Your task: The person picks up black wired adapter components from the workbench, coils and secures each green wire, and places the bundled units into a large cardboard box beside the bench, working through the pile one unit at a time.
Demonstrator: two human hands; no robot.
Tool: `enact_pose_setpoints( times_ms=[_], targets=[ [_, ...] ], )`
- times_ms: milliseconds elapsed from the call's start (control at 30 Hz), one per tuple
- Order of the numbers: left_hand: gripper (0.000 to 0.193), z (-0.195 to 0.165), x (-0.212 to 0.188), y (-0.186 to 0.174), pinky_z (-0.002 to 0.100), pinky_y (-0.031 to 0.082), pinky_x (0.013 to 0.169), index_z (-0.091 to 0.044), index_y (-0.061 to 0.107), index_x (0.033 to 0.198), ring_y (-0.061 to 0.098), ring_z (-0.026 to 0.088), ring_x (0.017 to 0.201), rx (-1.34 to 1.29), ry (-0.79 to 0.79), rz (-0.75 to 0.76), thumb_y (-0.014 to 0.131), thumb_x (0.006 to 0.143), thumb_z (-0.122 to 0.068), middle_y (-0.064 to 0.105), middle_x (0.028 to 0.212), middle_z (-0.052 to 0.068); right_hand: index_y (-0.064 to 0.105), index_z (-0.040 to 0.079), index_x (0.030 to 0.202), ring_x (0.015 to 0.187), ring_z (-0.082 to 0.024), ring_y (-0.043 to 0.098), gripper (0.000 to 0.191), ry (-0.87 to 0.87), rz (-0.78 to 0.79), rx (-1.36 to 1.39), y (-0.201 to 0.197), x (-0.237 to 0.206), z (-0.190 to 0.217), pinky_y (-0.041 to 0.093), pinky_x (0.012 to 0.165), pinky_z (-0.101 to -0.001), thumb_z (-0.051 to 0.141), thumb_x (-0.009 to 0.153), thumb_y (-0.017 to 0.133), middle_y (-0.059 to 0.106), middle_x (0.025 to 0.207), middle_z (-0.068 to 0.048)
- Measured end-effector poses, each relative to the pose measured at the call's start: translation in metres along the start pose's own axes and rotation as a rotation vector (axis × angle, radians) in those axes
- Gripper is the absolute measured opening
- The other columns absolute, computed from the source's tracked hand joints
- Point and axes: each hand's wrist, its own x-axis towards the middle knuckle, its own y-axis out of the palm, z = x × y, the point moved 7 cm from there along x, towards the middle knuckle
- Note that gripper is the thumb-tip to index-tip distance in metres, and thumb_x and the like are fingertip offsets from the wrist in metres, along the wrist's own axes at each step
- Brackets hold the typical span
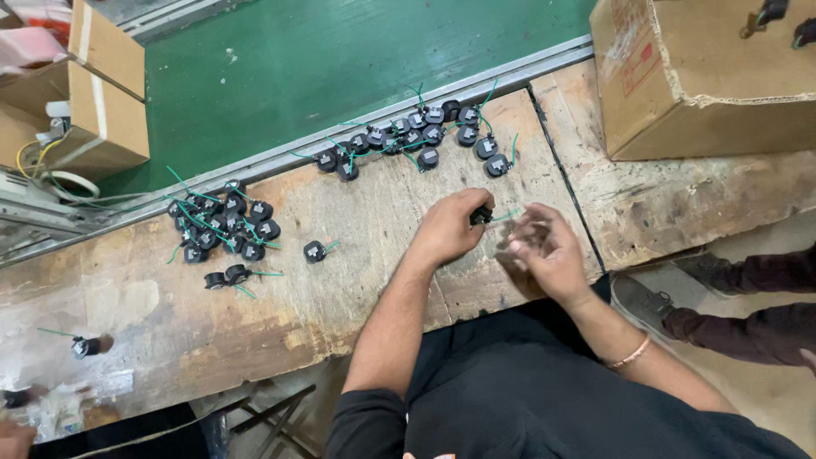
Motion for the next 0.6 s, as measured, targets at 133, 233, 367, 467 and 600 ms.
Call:
enact_pose_setpoints(
  times_ms=[133,233,367,467,600],
  targets=[
    [0.039,-0.028,-0.004,-0.007,0.038,0.056,0.101,-0.020,0.074,0.119,0.067,0.026,0.119,-0.462,0.398,-0.198,0.081,0.080,-0.012,0.068,0.124,0.007,0.019,0.008,0.152,0.114,-0.019,0.059,0.088,-0.004,0.097,0.073,0.014,-0.002,-0.030,0.058,0.088,-0.0316,-0.003,0.080,0.068,0.044,0.139,-0.009],
    [0.039,-0.047,-0.013,-0.006,0.040,0.051,0.096,-0.017,0.076,0.110,0.062,0.030,0.111,-0.336,0.609,-0.341,0.086,0.073,-0.010,0.065,0.116,0.011,0.022,0.005,0.152,0.116,-0.017,0.056,0.081,-0.018,0.152,-0.026,0.012,0.001,-0.045,0.054,0.090,-0.0312,-0.002,0.086,0.068,0.048,0.136,-0.011],
    [0.032,-0.038,-0.009,0.009,0.033,0.053,0.081,-0.011,0.077,0.111,0.064,0.022,0.091,-0.506,0.443,-0.268,0.083,0.081,-0.007,0.066,0.099,0.008,0.051,0.001,0.132,0.105,-0.013,0.064,0.037,-0.097,0.205,-0.080,0.010,-0.002,-0.054,0.055,0.090,-0.0299,0.003,0.099,0.067,0.066,0.111,-0.008],
    [0.021,-0.027,-0.008,0.018,0.031,0.055,0.078,-0.007,0.075,0.108,0.067,0.018,0.088,-0.622,0.341,-0.318,0.079,0.087,-0.005,0.068,0.097,0.006,0.060,0.000,0.125,0.089,-0.009,0.062,0.031,-0.062,0.192,-0.077,0.006,-0.003,-0.057,0.054,0.079,-0.0274,0.004,0.095,0.069,0.068,0.096,-0.003],
    [0.011,-0.019,-0.004,0.014,0.033,0.059,0.093,-0.005,0.074,0.107,0.071,0.018,0.107,-0.641,0.510,-0.312,0.072,0.097,-0.002,0.072,0.113,0.007,0.066,0.001,0.114,0.087,-0.007,0.065,0.023,0.020,0.005,0.170,0.000,-0.002,-0.056,0.056,0.076,-0.0254,0.007,0.093,0.071,0.068,0.097,0.000]
  ],
)
